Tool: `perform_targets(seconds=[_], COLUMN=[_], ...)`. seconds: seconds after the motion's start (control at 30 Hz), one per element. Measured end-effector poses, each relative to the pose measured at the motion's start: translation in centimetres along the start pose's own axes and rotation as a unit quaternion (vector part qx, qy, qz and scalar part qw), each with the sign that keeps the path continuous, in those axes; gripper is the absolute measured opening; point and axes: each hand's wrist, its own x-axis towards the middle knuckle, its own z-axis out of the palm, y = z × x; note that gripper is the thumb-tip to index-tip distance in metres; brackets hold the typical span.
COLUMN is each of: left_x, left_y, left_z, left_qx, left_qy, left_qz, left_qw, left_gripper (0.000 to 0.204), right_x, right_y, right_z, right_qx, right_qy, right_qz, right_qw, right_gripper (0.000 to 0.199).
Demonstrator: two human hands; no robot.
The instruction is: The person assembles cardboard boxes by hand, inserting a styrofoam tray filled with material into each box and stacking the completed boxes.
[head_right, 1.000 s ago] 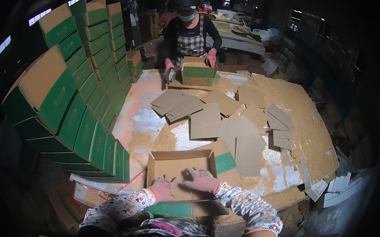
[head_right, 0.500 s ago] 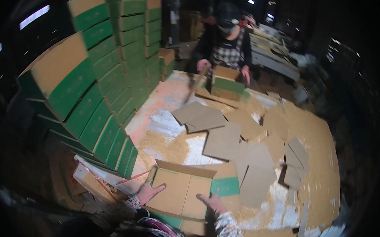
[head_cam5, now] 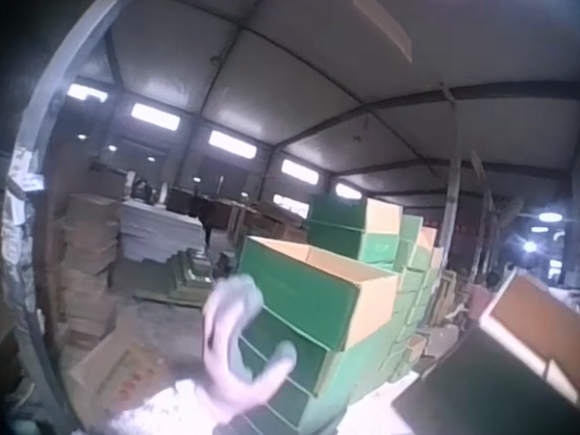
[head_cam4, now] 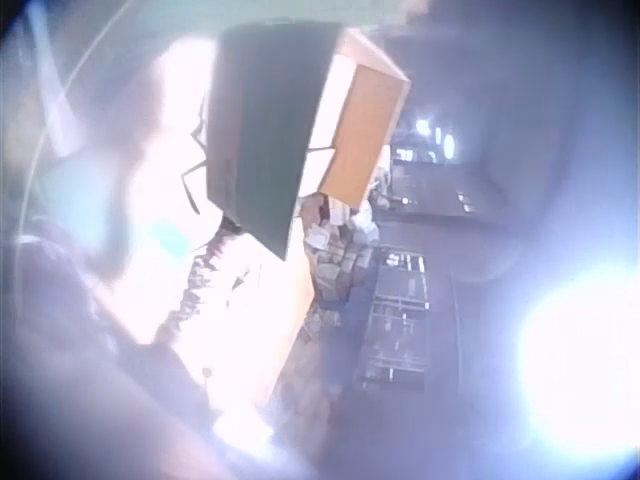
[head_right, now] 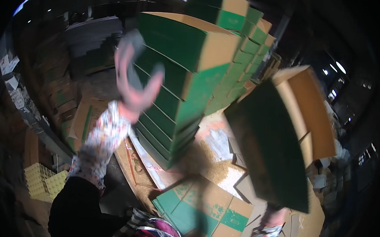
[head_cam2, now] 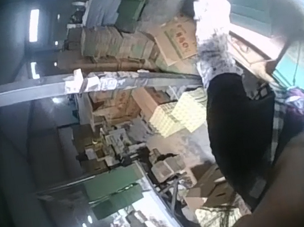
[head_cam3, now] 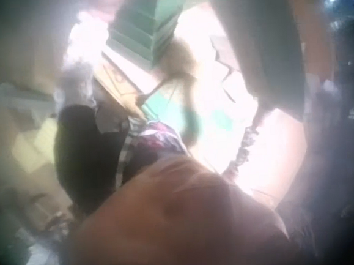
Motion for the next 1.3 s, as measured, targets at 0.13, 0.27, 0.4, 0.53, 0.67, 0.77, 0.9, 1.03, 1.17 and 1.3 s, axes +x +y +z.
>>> perform_targets(seconds=[0.13, 0.27, 0.4, 0.53, 0.67, 0.77, 0.9, 1.03, 1.17, 1.3], left_x=[1.1, -1.0, -1.8, -6.2, -18.8, -25.5, -34.1, -36.5, -36.9, -38.7], left_y=[-14.8, -19.0, -18.1, -15.5, -3.4, 4.8, 5.8, 2.2, -6.4, -13.6], left_z=[3.6, 0.0, -1.2, -4.6, -7.0, -6.3, -5.1, -4.7, -4.5, -1.6], left_qx=[-0.152, -0.092, 0.094, 0.186, 0.006, -0.056, 0.017, -0.039, -0.074, -0.033], left_qy=[0.017, -0.037, -0.084, -0.164, -0.188, -0.191, -0.272, -0.254, -0.278, -0.272], left_qz=[-0.374, -0.402, -0.305, -0.229, -0.262, -0.368, -0.397, -0.364, -0.355, -0.360], left_qw=[0.915, 0.910, 0.944, 0.941, 0.947, 0.908, 0.877, 0.895, 0.890, 0.892], left_gripper=[0.062, 0.042, 0.047, 0.071, 0.092, 0.093, 0.073, 0.083, 0.091, 0.103], right_x=[11.2, 23.8, 30.2, 27.9, 18.0, 7.6, 1.2, 2.0, 5.8, 13.1], right_y=[-6.4, -8.6, -10.4, -5.9, 7.4, 19.7, 30.0, 33.2, 34.7, 33.4], right_z=[1.6, 14.0, 20.8, 24.8, 30.8, 34.0, 38.0, 39.5, 43.4, 52.4], right_qx=[0.052, 0.104, -0.026, -0.180, -0.229, -0.211, -0.070, 0.090, 0.310, 0.695], right_qy=[-0.074, -0.144, -0.064, 0.022, -0.079, -0.168, -0.154, -0.054, 0.017, 0.003], right_qz=[-0.101, -0.123, -0.110, -0.201, -0.093, 0.161, 0.420, 0.486, 0.458, 0.349], right_qw=[0.991, 0.976, 0.992, 0.963, 0.966, 0.949, 0.892, 0.868, 0.833, 0.629], right_gripper=[0.046, 0.045, 0.048, 0.051, 0.055, 0.057, 0.061, 0.064, 0.068, 0.071])
